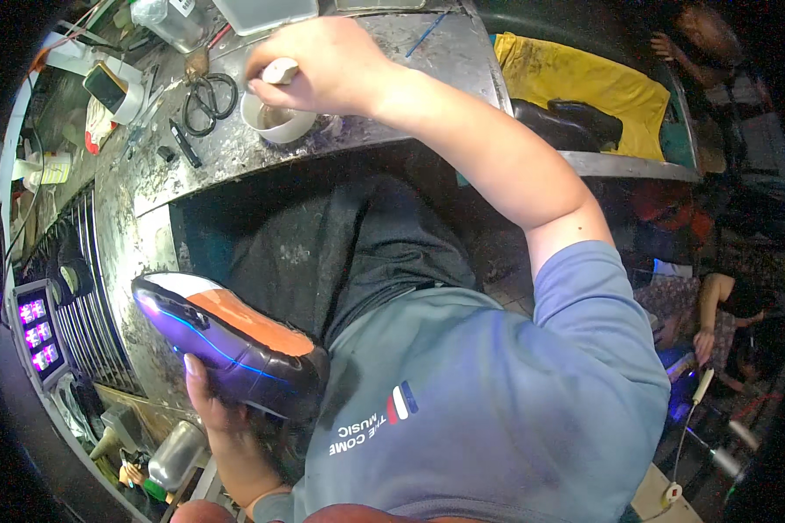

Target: The person repeatedly dips a small brush into a container of white paint and applies it to the side and heel of a black high-heeled shoe. The person rotates the shoe to access different areas and continues the painting process throughout the clip.

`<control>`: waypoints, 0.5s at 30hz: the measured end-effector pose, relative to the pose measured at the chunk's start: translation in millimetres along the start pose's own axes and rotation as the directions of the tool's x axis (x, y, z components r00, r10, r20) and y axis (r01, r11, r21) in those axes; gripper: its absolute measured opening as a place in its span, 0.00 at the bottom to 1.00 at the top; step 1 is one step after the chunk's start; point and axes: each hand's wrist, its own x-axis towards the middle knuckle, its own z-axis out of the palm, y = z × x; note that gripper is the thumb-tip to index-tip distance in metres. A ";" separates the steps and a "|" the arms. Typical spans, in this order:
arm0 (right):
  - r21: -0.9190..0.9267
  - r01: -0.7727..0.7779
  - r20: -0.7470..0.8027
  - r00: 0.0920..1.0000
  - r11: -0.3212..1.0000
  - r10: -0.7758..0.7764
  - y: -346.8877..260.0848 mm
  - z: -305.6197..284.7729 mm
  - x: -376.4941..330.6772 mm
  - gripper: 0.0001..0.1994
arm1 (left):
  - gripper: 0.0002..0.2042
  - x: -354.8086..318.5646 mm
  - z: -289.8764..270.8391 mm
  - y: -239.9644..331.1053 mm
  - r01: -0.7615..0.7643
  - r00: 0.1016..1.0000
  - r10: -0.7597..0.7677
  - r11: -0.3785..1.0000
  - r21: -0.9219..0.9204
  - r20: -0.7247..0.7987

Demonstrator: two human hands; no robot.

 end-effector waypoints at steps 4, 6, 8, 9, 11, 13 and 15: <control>-0.097 -0.136 0.231 0.961 0.986 0.155 7.2 7.0 -10.5 0.11 | 0.27 2.7 4.9 6.3 -0.019 0.999 0.019 1.000 0.021 0.030; 0.183 -0.173 0.130 0.980 0.968 0.151 -1.1 -4.1 -8.1 0.11 | 0.27 3.0 7.3 9.2 -0.025 0.999 0.023 0.999 0.043 0.035; 0.432 -0.173 0.097 0.985 0.885 0.144 -18.0 -9.9 0.5 0.12 | 0.27 4.6 11.0 14.8 -0.026 0.999 0.022 0.996 0.089 0.046; 0.554 -0.052 0.116 0.993 0.831 -0.015 -29.1 -21.8 11.7 0.11 | 0.26 3.5 17.7 17.8 -0.026 0.999 0.024 0.997 0.072 0.027; 0.663 -0.119 0.158 0.987 0.739 0.017 -56.3 -22.1 5.3 0.12 | 0.25 4.9 23.5 23.0 -0.019 0.999 0.015 0.994 0.107 0.038; 0.660 -0.009 0.124 0.988 0.751 -0.096 -79.0 -22.3 6.3 0.11 | 0.25 1.4 33.8 23.9 0.013 0.997 -0.001 0.989 0.149 -0.078; 0.681 0.063 0.100 0.979 0.730 -0.177 -98.6 -21.4 5.9 0.10 | 0.26 5.6 37.6 26.9 0.031 0.999 -0.025 0.975 0.218 -0.030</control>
